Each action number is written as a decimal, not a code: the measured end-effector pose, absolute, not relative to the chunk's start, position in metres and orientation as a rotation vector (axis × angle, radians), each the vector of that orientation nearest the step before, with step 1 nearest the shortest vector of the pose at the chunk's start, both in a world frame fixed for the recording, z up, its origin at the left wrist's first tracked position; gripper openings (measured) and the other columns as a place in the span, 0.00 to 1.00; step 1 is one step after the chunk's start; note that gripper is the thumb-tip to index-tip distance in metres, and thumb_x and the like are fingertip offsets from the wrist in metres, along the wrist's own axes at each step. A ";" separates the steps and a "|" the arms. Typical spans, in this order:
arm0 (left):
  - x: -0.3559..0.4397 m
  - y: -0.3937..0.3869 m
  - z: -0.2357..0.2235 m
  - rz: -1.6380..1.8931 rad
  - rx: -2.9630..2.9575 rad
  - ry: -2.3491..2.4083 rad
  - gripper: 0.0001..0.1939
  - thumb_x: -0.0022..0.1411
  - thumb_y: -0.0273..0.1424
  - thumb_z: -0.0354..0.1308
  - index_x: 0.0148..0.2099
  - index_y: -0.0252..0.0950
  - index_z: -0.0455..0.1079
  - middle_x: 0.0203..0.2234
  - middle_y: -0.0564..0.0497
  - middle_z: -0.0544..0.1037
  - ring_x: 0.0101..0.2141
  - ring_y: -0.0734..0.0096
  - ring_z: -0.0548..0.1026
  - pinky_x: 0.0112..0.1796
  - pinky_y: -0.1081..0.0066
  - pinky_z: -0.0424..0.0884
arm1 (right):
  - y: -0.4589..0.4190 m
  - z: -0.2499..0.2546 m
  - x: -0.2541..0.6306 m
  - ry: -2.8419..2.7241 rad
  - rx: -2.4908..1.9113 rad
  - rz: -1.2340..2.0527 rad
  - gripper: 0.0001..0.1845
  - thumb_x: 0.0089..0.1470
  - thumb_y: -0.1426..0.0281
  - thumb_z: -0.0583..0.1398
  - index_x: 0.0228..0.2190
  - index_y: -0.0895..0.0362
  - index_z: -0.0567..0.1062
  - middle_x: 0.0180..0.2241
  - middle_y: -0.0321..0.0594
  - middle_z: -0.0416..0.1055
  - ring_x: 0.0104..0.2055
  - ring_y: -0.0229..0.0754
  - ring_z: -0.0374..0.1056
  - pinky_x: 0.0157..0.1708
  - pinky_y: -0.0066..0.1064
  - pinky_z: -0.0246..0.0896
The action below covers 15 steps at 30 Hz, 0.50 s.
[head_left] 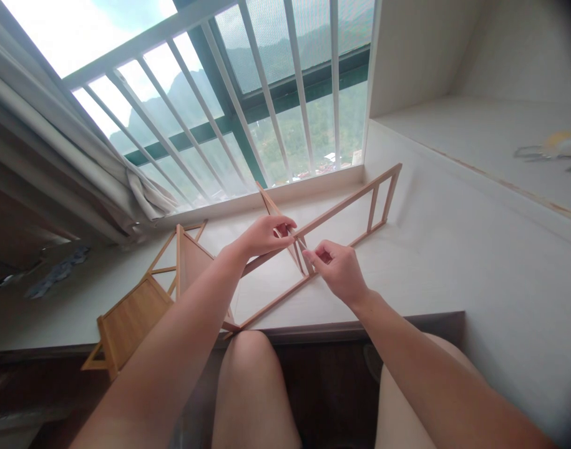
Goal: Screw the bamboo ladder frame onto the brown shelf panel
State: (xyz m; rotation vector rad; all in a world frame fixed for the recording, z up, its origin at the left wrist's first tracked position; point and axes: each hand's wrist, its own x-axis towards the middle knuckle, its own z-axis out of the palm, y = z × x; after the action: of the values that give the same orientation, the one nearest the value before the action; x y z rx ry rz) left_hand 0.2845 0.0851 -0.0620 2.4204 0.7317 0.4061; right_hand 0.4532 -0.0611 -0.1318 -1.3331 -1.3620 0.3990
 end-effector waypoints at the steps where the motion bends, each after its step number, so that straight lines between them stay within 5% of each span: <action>1: 0.285 0.085 -0.062 0.406 2.421 0.733 0.17 0.57 0.36 0.62 0.48 0.35 0.77 0.32 0.50 0.78 0.36 0.67 0.76 0.38 0.70 0.72 | -0.061 -0.132 0.452 -1.335 -1.332 0.460 0.22 0.58 0.56 0.62 0.21 0.58 0.69 0.18 0.35 0.66 0.21 0.35 0.58 0.27 0.29 0.55; 7: 0.285 0.086 -0.063 0.419 2.421 0.751 0.17 0.57 0.37 0.63 0.47 0.35 0.77 0.32 0.50 0.78 0.36 0.67 0.77 0.38 0.70 0.72 | -0.055 -0.135 0.440 -1.007 -1.123 1.056 0.28 0.59 0.50 0.57 0.18 0.59 0.70 0.17 0.39 0.69 0.17 0.34 0.60 0.19 0.27 0.54; 15: 0.288 0.087 -0.064 0.434 2.405 0.763 0.17 0.57 0.40 0.64 0.45 0.35 0.77 0.29 0.51 0.77 0.33 0.69 0.75 0.37 0.71 0.72 | -0.052 -0.140 0.433 -1.013 -1.120 1.067 0.28 0.62 0.49 0.52 0.19 0.56 0.61 0.17 0.37 0.67 0.15 0.33 0.58 0.16 0.27 0.53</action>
State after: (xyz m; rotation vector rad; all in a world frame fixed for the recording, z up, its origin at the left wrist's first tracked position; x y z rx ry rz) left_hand 0.2877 0.0870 -0.0638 2.4051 0.7633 0.4342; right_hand 0.4333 -0.0524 -0.1396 -1.1201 -1.0128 1.0670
